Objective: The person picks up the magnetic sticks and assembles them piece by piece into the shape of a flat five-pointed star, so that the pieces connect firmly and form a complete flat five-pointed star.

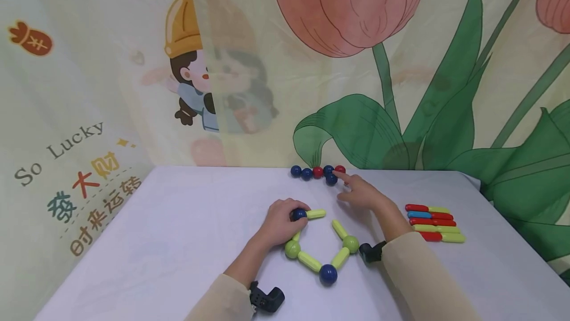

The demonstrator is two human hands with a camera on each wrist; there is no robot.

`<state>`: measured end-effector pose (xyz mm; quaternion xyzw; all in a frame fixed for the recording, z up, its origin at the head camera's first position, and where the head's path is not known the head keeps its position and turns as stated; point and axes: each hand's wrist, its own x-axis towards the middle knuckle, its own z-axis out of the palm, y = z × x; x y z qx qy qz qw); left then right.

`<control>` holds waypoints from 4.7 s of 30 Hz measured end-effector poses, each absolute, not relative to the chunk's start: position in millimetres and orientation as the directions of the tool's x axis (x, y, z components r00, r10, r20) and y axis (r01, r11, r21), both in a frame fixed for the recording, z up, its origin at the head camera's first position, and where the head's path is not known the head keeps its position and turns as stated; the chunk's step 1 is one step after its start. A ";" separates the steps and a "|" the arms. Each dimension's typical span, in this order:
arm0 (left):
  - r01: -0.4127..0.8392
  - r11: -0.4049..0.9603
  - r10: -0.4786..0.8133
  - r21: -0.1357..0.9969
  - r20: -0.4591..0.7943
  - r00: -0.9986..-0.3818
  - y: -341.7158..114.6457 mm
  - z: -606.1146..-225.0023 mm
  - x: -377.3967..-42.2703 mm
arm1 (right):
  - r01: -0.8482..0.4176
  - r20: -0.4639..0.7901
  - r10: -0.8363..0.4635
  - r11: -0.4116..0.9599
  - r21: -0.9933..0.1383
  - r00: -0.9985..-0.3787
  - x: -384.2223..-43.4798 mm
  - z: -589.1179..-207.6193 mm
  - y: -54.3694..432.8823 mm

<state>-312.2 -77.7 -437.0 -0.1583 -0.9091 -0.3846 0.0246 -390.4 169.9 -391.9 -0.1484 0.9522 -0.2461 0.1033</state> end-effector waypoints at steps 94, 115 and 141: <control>0.301 0.582 0.292 0.756 0.151 -0.945 -84.6 -436.2 -313.2 | -0.121 -0.234 -0.411 0.674 -0.729 -0.881 -316.7 -398.4 180.2; 0.303 0.579 0.279 0.757 0.166 -0.946 -82.4 -437.1 -312.7 | -0.110 -0.245 -0.421 0.661 -0.743 -0.873 -318.0 -403.3 182.4; 0.263 0.560 0.215 0.786 0.169 -0.962 -78.7 -437.4 -310.3 | -0.104 -0.140 -0.288 0.690 -0.716 -0.947 -298.5 -383.1 232.0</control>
